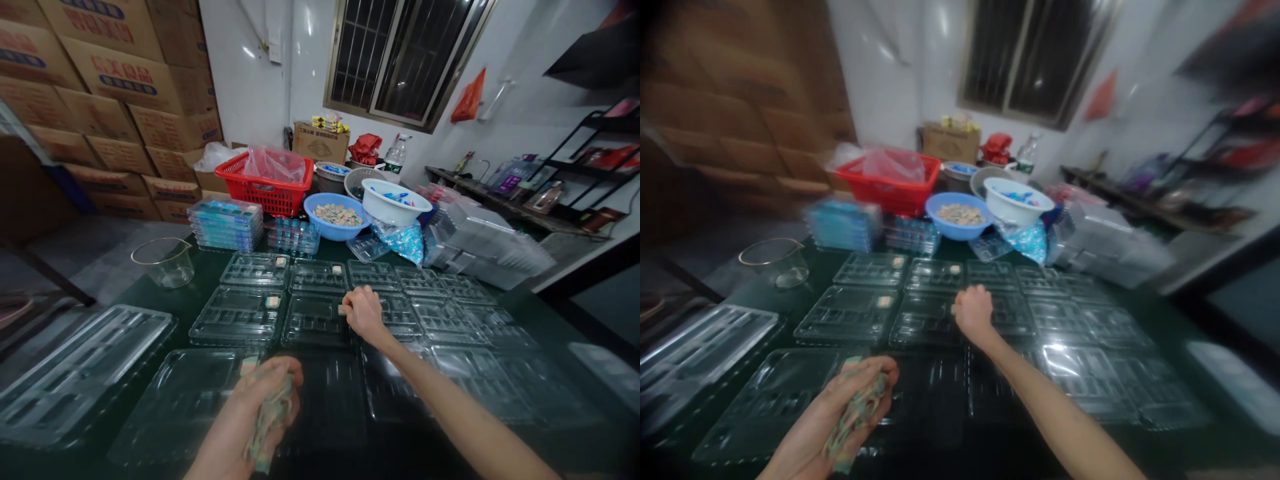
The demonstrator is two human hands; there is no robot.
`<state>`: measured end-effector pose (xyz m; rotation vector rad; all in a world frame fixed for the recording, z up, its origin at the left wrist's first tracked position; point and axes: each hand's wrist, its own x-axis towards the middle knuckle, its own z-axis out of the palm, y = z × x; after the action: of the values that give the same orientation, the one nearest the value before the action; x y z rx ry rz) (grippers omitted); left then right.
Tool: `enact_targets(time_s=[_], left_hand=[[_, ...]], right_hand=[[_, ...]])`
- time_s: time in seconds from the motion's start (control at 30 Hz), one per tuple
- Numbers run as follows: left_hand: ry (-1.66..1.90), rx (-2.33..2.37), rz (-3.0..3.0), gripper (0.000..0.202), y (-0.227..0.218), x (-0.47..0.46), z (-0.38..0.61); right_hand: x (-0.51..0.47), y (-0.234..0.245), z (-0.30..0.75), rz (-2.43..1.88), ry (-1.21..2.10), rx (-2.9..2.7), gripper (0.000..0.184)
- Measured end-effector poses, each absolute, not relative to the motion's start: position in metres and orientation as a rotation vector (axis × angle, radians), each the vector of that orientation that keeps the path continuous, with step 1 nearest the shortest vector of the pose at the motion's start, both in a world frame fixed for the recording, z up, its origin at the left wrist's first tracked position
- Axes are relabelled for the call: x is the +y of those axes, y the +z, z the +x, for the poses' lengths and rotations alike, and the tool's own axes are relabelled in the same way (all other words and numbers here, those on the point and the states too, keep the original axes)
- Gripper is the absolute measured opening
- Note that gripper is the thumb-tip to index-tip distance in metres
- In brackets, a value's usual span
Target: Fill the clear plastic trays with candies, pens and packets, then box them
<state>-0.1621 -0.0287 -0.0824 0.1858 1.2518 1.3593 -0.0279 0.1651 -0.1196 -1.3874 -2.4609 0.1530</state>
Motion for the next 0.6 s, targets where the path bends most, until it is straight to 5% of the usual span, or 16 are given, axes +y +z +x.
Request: enact_targets(time_s=[0.37,0.6], left_hand=[[1.449,1.092,0.011,0.031,-0.078,-0.031,-0.184],[1.392,0.921,0.003,0.044,-0.090,-0.028,-0.177]], right_hand=[[0.144,-0.097,-0.026,-1.170,0.025,-2.615,0.016],[0.064,-0.054,-0.044,-0.391,0.741,-2.626,0.028]])
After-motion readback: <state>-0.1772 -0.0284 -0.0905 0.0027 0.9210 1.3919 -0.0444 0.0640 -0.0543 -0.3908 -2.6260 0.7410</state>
